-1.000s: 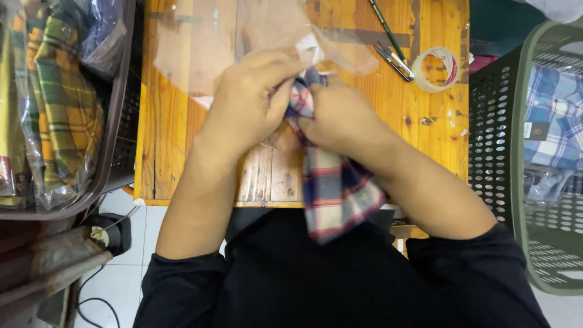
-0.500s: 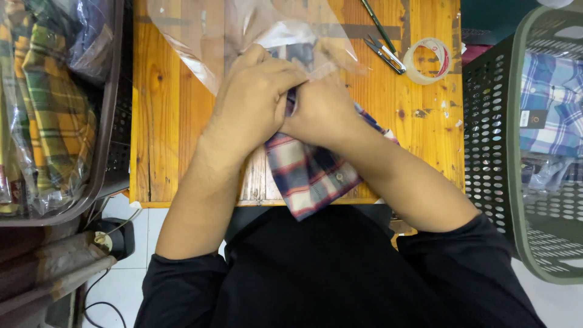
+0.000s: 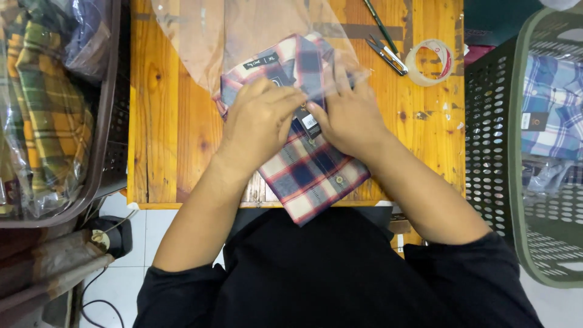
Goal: Folding a plaid shirt and sealing it inside a clear plastic bag using adhesive tape.
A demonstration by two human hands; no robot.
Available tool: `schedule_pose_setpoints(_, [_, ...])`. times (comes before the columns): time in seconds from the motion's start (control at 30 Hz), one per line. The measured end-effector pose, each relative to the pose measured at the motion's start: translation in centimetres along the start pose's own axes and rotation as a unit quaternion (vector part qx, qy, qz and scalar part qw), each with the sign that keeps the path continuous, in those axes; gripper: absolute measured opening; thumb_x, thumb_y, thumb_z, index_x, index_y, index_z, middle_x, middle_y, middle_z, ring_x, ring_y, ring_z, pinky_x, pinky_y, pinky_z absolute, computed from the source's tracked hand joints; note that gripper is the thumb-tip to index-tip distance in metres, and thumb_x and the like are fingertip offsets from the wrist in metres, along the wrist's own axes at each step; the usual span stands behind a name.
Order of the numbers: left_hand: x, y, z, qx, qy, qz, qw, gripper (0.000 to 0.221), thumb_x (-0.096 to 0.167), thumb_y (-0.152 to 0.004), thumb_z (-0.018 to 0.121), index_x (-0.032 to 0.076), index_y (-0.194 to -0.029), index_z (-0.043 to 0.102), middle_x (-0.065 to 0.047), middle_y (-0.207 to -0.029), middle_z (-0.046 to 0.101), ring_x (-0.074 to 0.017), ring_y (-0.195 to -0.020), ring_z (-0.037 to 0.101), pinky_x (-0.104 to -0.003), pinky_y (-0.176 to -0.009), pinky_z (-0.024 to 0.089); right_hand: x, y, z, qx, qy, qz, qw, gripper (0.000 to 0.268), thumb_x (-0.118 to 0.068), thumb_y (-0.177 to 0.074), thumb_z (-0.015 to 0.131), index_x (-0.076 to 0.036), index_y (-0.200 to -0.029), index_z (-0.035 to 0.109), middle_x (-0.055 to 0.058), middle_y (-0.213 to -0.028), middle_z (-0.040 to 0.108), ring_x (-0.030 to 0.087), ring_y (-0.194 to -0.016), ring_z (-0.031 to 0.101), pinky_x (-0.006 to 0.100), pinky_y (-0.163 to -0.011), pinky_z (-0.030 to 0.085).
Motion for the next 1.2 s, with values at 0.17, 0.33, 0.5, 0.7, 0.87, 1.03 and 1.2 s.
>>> schedule_pose_setpoints(0.17, [-2.0,2.6,-4.7,0.111,0.004,-0.13,0.985,0.036,0.031,-0.084,0.06,0.009,-0.112,0.056,-0.011,-0.116,0.049,-0.0279,-0.102,0.047,-0.039,-0.089,0.033,4.3,2.0,-1.3,0.088,-0.065,-0.032,0.993,0.031,-0.027,-0.082,0.042,-0.006,-0.105,0.048,0.011,-0.109,0.045,0.028,-0.103,0.038,0.039,-0.087,0.029])
schedule_pose_setpoints(0.33, [-9.6,10.0,-5.2,0.161,0.081,-0.429,0.885,0.041,0.029,-0.083,0.053,-0.002,-0.11,0.045,-0.017,-0.1,0.055,-0.017,-0.071,0.055,-0.026,-0.066,0.045,12.3,2.0,-5.6,0.316,-0.235,0.075,0.916,0.014,-0.009,-0.086,0.058,-0.009,-0.076,0.049,0.001,-0.071,0.05,0.013,-0.068,0.046,0.027,-0.064,0.036])
schedule_pose_setpoints(0.5, [-10.5,11.4,-0.5,0.015,0.225,-0.608,0.761,0.024,0.033,-0.079,0.057,0.01,-0.08,0.06,0.005,-0.063,0.054,-0.0051,-0.057,0.05,-0.02,-0.055,0.039,9.0,-3.5,-0.8,-0.003,-0.532,0.205,0.821,0.056,-0.043,-0.078,0.052,-0.009,-0.121,0.042,0.008,-0.092,0.059,0.012,-0.07,0.055,0.021,-0.054,0.044])
schedule_pose_setpoints(0.7, [-12.5,10.4,1.9,0.123,0.347,-0.548,0.751,0.016,0.01,-0.079,0.06,0.012,-0.085,0.045,0.004,-0.073,0.047,-0.0043,-0.065,0.044,-0.017,-0.066,0.036,8.0,-5.0,3.0,-0.07,-0.645,0.195,0.736,0.022,-0.02,-0.079,0.059,-0.009,-0.098,0.057,0.004,-0.085,0.064,0.013,-0.071,0.062,0.029,-0.065,0.056])
schedule_pose_setpoints(0.87, [-14.2,9.2,3.7,0.108,0.378,-0.507,0.767,0.03,0.009,-0.075,0.065,0.01,-0.095,0.043,0.002,-0.072,0.044,-0.0059,-0.063,0.045,-0.017,-0.057,0.042,7.8,-1.2,2.7,-0.023,-0.663,0.188,0.724,0.028,-0.013,-0.075,0.064,-0.003,-0.1,0.056,0.005,-0.08,0.063,0.011,-0.068,0.061,0.024,-0.06,0.051])
schedule_pose_setpoints(1.03, [-12.1,8.0,4.3,0.123,0.479,-0.52,0.696,0.063,0.007,-0.066,0.076,0.003,-0.114,0.037,-0.004,-0.081,0.052,-0.0092,-0.069,0.052,-0.017,-0.058,0.047,8.5,1.9,1.9,0.019,-0.679,0.199,0.707,0.028,-0.012,-0.075,0.065,0.0,-0.098,0.057,0.004,-0.075,0.062,0.012,-0.065,0.063,0.024,-0.057,0.051])
schedule_pose_setpoints(1.2, [-10.9,5.9,4.0,0.093,0.514,-0.435,0.733,0.048,0.006,-0.071,0.069,0.008,-0.112,0.046,0.0,-0.078,0.048,-0.0092,-0.076,0.053,-0.018,-0.063,0.051,8.9,1.8,0.0,0.06,-0.614,0.157,0.771,0.034,-0.014,-0.074,0.068,-0.004,-0.104,0.057,-0.002,-0.077,0.058,0.007,-0.069,0.057,0.018,-0.062,0.047])
Point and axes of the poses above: each hand's wrist, its own y-axis away from the middle knuckle, its own z-axis out of the palm, x = y × z, the point moved 10 cm from there along -y, towards the middle knuckle
